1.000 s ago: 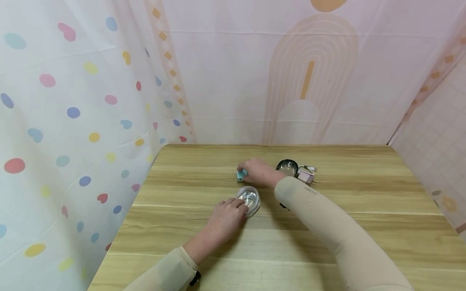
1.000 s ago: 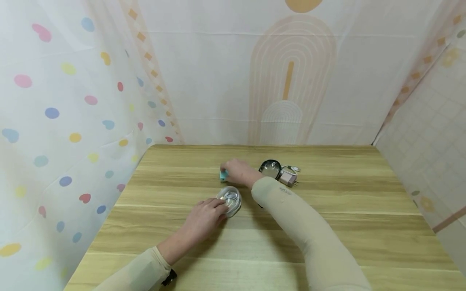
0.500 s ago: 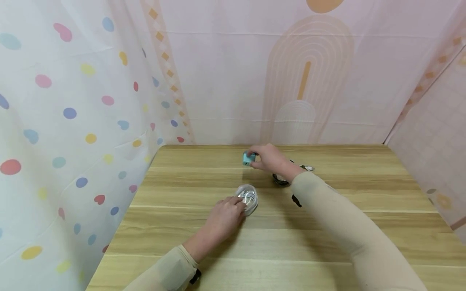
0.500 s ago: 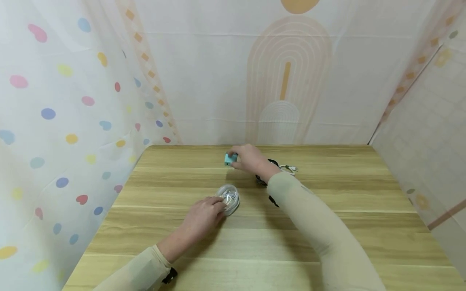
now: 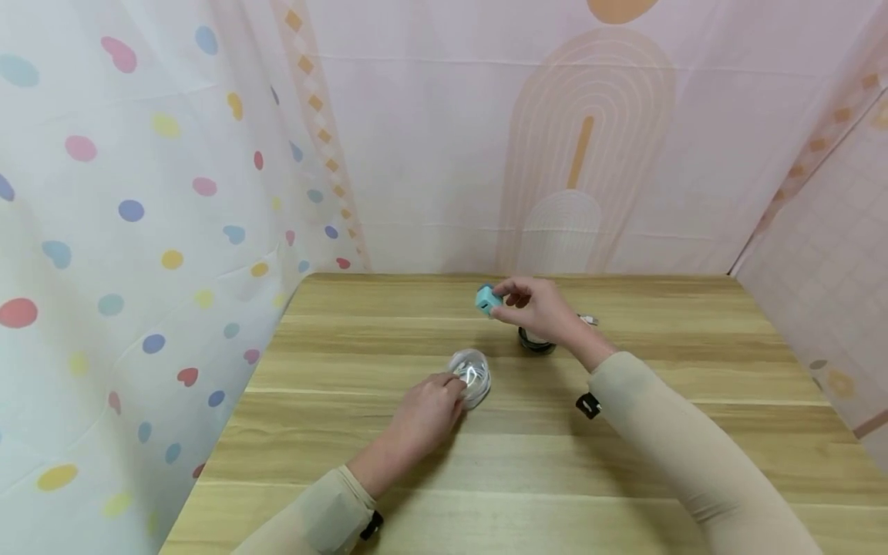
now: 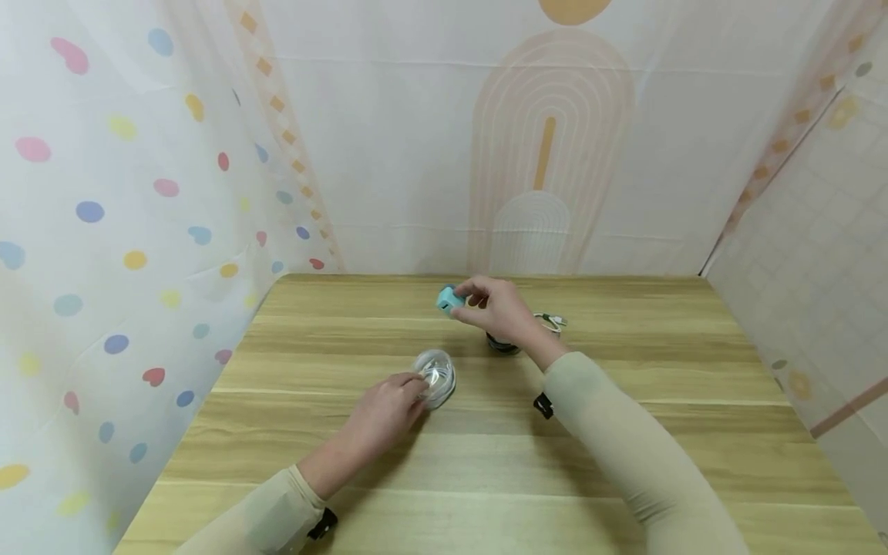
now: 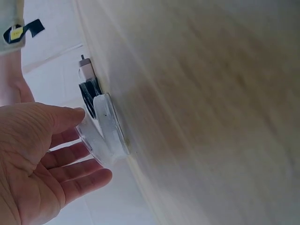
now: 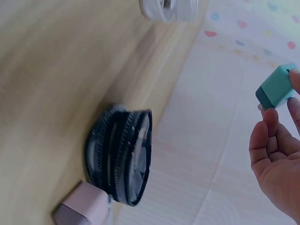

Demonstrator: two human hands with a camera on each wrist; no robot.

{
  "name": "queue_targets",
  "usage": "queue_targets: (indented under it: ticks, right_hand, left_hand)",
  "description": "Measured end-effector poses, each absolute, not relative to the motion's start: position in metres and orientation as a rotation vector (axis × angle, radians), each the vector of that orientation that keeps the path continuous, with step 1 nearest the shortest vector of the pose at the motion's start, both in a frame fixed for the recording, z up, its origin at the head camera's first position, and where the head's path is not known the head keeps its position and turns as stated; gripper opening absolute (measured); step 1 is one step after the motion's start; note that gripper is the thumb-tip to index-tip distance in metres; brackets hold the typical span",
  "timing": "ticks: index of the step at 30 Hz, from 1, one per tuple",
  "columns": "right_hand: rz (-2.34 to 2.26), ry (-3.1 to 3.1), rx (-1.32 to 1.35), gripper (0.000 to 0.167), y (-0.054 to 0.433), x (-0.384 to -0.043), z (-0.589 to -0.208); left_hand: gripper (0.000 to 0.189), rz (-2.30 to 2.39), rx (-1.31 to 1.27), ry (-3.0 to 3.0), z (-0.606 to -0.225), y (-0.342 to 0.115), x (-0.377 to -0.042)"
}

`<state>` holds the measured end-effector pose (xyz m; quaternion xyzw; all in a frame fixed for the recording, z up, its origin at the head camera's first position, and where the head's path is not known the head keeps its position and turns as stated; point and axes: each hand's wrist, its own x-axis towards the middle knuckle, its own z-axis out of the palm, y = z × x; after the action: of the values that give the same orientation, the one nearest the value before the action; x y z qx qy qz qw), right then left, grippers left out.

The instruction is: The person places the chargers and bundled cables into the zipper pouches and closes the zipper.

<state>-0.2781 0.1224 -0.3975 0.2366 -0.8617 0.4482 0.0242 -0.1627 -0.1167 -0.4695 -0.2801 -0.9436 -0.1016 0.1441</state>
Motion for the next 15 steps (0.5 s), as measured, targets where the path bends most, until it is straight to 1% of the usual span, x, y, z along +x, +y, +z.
queue_targets:
  ticks: [10,15]
  right_hand:
    - [1.600,-2.648,0.689,0.027,0.143,-0.248,-0.412]
    - [1.618,-2.677,0.653,0.030,0.156,-0.240,-0.421]
  left_hand:
    - [0.019,-0.401,-0.758,-2.721,-0.470,-0.117,-0.160]
    - [0.019,-0.487,-0.725,-2.728,-0.471,-0.117,-0.159]
